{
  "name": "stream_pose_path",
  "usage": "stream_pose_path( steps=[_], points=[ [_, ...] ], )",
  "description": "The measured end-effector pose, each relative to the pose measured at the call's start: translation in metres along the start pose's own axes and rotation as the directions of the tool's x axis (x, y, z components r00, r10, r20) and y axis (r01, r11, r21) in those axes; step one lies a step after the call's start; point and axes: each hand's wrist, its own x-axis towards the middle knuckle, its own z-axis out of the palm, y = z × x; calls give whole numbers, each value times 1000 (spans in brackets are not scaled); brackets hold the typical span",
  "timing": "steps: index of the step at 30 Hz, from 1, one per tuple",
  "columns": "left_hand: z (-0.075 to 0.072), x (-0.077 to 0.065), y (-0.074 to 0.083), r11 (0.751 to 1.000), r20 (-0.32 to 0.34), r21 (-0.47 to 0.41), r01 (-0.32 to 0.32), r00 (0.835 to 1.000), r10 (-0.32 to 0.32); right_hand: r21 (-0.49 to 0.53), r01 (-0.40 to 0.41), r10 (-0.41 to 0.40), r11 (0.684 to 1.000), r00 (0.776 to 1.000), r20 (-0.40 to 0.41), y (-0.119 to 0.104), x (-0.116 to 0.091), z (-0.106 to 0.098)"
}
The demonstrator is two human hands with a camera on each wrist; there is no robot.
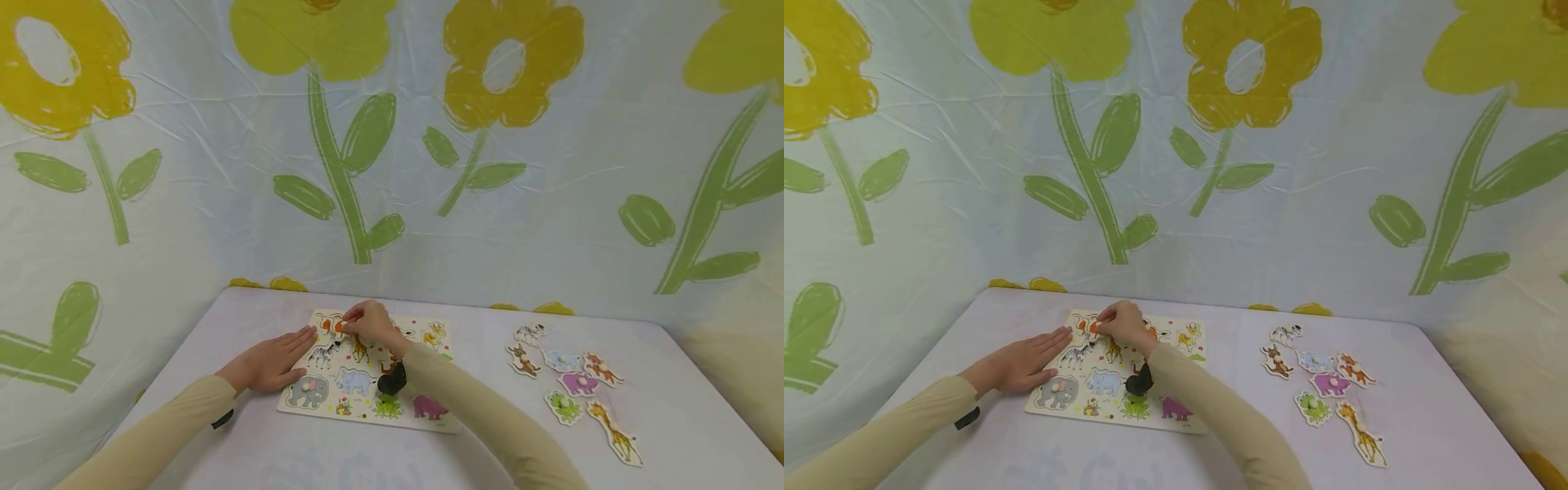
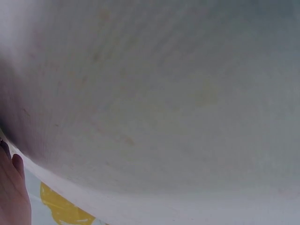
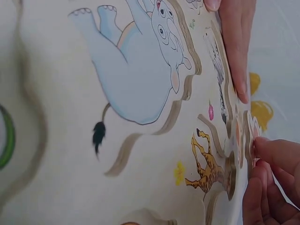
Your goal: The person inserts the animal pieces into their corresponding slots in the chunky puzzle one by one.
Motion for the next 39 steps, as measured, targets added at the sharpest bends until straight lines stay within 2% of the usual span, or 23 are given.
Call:
stream_pose_path(
  steps=[9,23,30,39],
  points=[
    [-12,-2,6,1000,34,-7,-1,999,1,3,14,-14,1000,1000,-7,-3,7,8],
    [-8,0,5,1000,53,13,17,998,-18,11,-18,18,1000,1000,-25,-5,17,16],
    [-10,-1,5,1000,40,-13,3,999,-3,40,-29,29,999,999,-14,-9,20,19],
    [-4,1,1,1000,25,-12,9,1000,-9,-23,-45,44,999,998,-50,-9,25,24]
  ],
)
